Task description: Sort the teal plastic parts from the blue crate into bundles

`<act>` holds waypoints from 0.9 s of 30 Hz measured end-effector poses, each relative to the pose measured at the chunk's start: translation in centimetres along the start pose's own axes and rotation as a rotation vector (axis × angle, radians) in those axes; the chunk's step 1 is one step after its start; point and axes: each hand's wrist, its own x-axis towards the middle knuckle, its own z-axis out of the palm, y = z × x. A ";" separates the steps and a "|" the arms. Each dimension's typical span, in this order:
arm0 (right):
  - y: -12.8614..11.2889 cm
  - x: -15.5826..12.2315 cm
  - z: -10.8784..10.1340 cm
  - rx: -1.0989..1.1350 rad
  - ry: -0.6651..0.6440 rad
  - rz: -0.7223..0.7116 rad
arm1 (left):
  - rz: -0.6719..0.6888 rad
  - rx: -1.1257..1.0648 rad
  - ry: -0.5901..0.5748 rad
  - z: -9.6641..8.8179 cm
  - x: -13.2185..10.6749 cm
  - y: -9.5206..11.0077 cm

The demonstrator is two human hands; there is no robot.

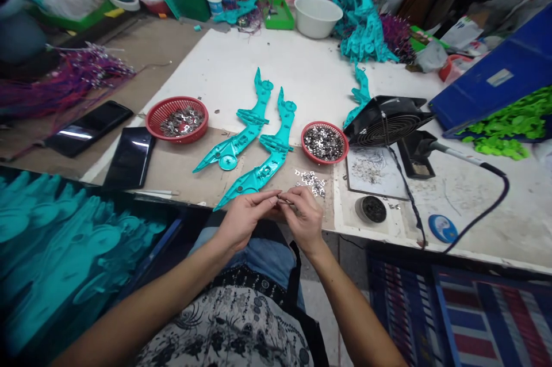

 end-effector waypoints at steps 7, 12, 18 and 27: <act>0.4 -0.2 -0.1 0.002 0.003 -0.073 | 0.044 0.089 0.014 0.1 0.1 -0.3; 0.4 -0.2 0.0 0.020 -0.004 -0.077 | 0.059 0.126 0.018 0.0 0.1 -0.3; 0.4 -0.1 0.0 0.017 -0.033 -0.114 | 0.080 0.177 0.025 -0.2 0.2 -0.5; 0.7 -0.1 -0.1 0.047 -0.153 -0.131 | 0.170 0.433 0.021 -1.3 0.3 -0.3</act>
